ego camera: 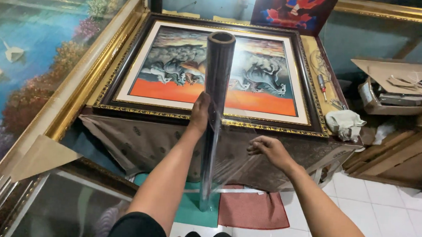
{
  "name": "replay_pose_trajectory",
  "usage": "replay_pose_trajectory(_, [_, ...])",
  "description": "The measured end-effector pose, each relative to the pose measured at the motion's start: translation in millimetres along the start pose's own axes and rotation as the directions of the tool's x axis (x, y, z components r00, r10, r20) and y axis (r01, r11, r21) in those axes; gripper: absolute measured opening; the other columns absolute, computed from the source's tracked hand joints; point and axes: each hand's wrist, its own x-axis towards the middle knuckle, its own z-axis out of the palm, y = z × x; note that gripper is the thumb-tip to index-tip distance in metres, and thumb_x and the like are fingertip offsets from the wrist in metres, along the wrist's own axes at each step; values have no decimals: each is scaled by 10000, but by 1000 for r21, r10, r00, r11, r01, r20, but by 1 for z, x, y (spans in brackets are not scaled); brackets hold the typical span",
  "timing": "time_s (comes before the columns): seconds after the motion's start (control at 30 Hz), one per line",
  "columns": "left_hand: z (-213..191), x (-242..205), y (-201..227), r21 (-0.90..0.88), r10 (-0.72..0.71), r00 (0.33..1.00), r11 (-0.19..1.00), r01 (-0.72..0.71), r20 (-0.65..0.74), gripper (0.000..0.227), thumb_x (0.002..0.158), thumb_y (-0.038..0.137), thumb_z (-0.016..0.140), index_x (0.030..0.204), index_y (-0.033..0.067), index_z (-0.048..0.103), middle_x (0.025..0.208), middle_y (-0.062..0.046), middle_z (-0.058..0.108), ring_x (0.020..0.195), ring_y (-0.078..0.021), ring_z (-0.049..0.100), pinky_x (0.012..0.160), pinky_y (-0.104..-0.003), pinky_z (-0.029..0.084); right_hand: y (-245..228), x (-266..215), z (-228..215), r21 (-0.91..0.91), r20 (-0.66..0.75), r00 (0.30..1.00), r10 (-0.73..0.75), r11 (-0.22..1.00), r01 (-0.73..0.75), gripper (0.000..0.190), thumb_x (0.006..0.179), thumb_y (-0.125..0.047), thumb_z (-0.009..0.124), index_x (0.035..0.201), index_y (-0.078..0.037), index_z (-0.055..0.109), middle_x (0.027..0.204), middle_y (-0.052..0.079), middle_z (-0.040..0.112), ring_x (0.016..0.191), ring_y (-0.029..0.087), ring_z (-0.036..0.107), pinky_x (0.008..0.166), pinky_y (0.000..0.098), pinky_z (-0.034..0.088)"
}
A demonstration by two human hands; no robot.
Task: Cleaning a framed picture and wrapping it in protective plastic film using a roll dispenser and a cutter.
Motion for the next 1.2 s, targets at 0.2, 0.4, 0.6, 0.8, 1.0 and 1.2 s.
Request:
replay_pose_trajectory(0.2, [18,-28,67,11,-111,992,994,112,-68,757,841,597,407,1320,15,332,1304,-228,394,1226,-347,357,1034,-454,280,7,-5,8,-20,-119,993,-17,1000,14,302,910,-268,436,1024,-95,656,1022,158,646,906,258,613,765,373,494])
replay_pose_trajectory(0.4, [18,-30,61,101,-65,995,992,73,-74,460,871,435,475,1199,125,387,1101,-170,546,1078,-337,507,882,-460,407,27,8,-6,100,-303,952,-41,992,75,258,913,-239,477,1100,-125,613,1098,160,591,1011,304,561,804,435,496])
replay_pose_trajectory(0.6, [15,-43,95,296,-117,993,947,122,-33,532,824,598,414,1066,125,448,969,-149,580,986,-321,565,811,-441,454,24,4,-23,314,-184,983,14,948,45,398,952,-304,381,891,30,588,828,256,646,748,316,651,651,373,529])
replay_pose_trajectory(0.8, [25,-40,74,215,-138,980,962,167,-144,477,844,556,444,1099,153,441,862,-98,576,881,-264,592,751,-395,475,9,-19,-7,461,-198,980,22,884,73,364,931,-283,409,1014,37,559,849,315,616,760,400,631,656,481,526])
replay_pose_trajectory(1.0, [3,-41,64,232,-92,996,969,88,6,489,754,445,637,1032,105,423,931,-140,559,957,-317,568,816,-416,479,12,-6,-13,565,-305,952,-15,802,193,251,924,-199,438,1096,-27,501,1044,244,580,943,345,590,801,480,489])
replay_pose_trajectory(1.2, [-6,-67,52,507,-307,944,837,208,120,602,520,291,772,988,26,501,964,-200,609,948,-328,591,789,-417,522,56,12,0,-198,-199,979,-39,980,-2,535,739,-290,698,1221,-171,500,1105,174,587,962,306,597,806,454,497])
